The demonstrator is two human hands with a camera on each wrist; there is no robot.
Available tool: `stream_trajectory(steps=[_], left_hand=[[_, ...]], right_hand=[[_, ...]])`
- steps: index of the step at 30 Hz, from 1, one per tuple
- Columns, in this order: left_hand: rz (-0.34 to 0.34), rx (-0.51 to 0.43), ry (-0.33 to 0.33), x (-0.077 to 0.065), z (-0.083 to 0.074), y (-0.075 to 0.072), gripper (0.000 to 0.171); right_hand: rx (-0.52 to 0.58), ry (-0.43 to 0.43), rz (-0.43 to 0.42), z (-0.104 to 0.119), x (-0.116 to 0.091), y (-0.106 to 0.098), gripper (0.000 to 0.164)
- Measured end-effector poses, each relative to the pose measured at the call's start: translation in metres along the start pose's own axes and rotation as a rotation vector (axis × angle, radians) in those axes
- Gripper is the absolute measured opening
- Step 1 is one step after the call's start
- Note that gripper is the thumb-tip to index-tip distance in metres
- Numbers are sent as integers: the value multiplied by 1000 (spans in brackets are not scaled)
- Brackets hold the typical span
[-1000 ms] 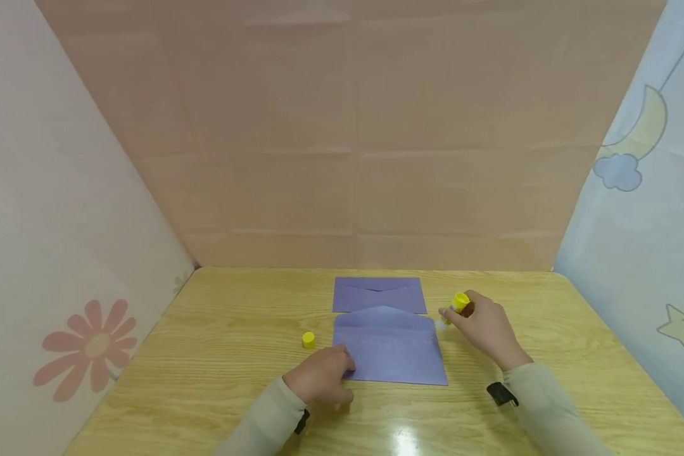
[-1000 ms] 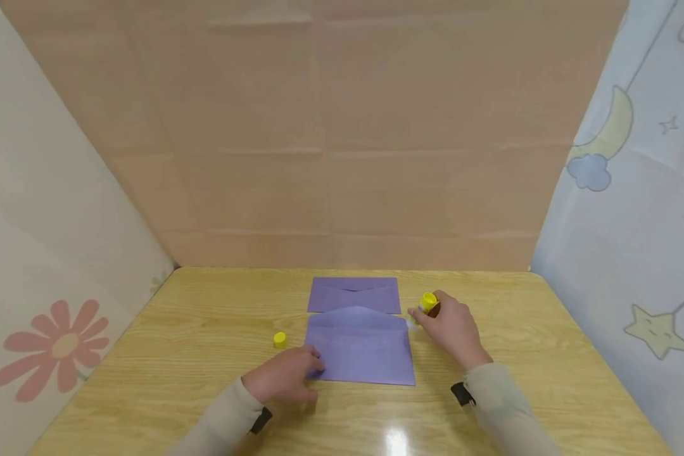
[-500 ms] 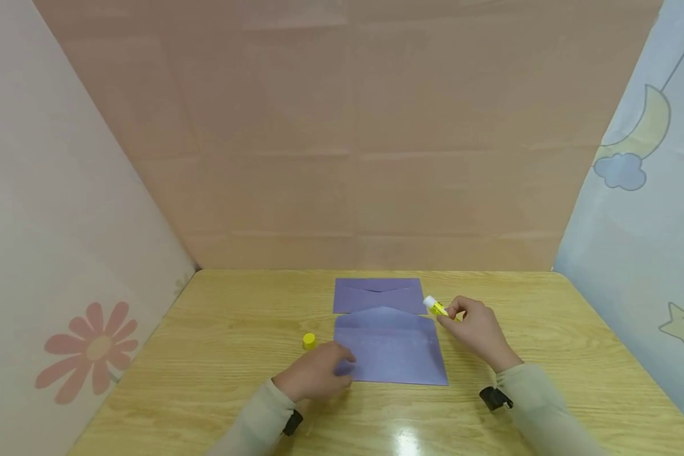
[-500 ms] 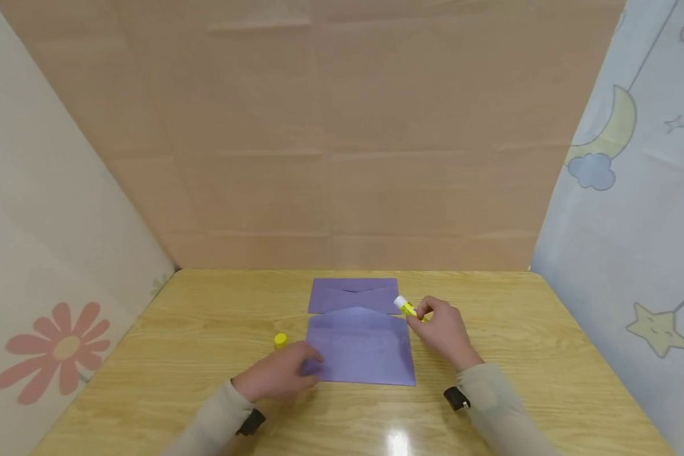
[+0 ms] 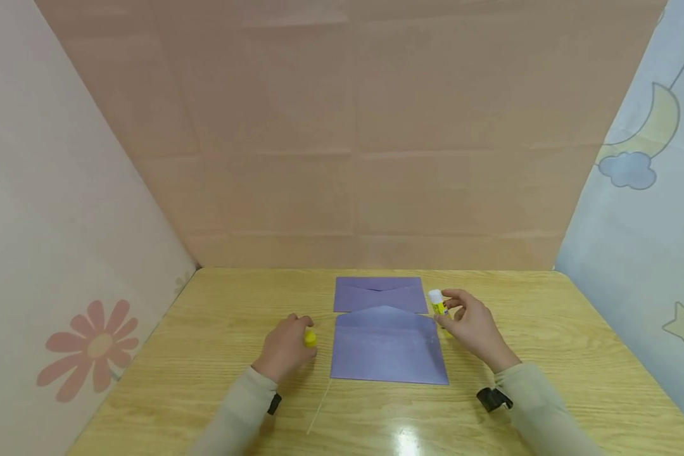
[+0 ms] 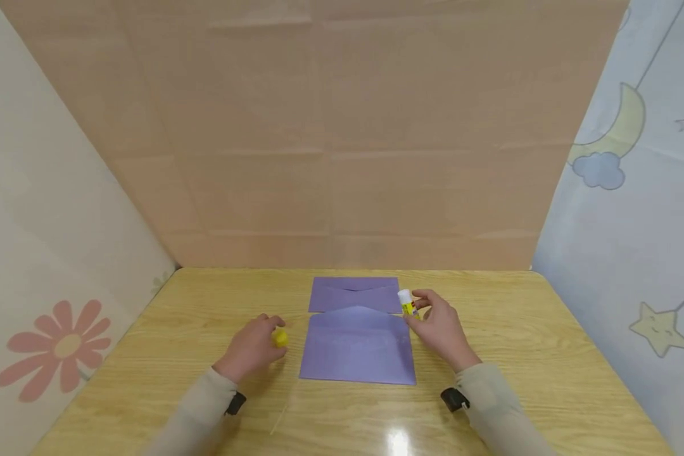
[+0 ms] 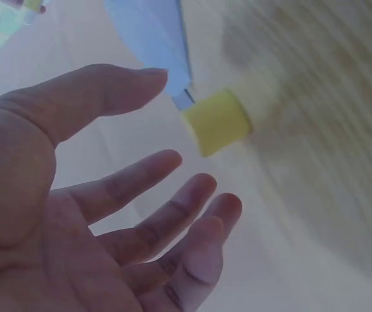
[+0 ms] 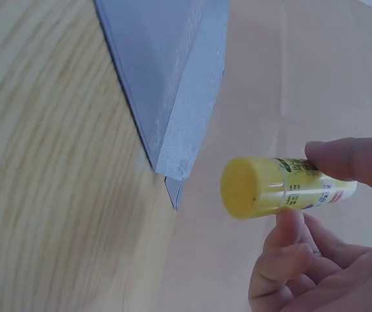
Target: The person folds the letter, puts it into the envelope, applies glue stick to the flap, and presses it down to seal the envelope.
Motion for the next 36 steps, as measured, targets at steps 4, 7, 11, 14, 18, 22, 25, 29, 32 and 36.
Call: stream_trajectory(steps=[4,7,11,14,18,22,25,29,32,36], left_hand=[[18,-17,-7,3,7,2,43],[15,-29,-1,6,10,4,34],[8,-43,12,8,12,6,23],[10,-51,11,9,12,7,20],[-11,-58,29,10,8,5,20],[-54,-110,98,10,-6,-2,18],[-57,-206,146,8,-19,-7,16],[-25,-365,167,5,-34,-9,13],[-8,-443,168,5,-42,-10,14],[-3,-498,159,5,-48,-9,19]], right_hand=[[20,-17,5,4,0,3,55],[39,-29,15,7,-1,7,54],[52,-45,29,13,-4,13,50],[61,-50,38,19,-7,17,47],[86,-54,57,30,-11,22,46],[93,-70,72,39,-14,28,45],[86,-77,85,45,-17,35,43],[90,-96,109,54,-23,45,38],[97,-141,129,65,-27,52,32],[112,-217,163,77,-32,58,30]])
Point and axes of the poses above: each hand's wrist, its own x-axis towards the middle knuckle, its own y-axis out of the palm, z = x × y, the point moved 8 cm from there along x, towards the middle knuckle, and after that the axes turned 4 degrees about -x, right-handed, at the moved point
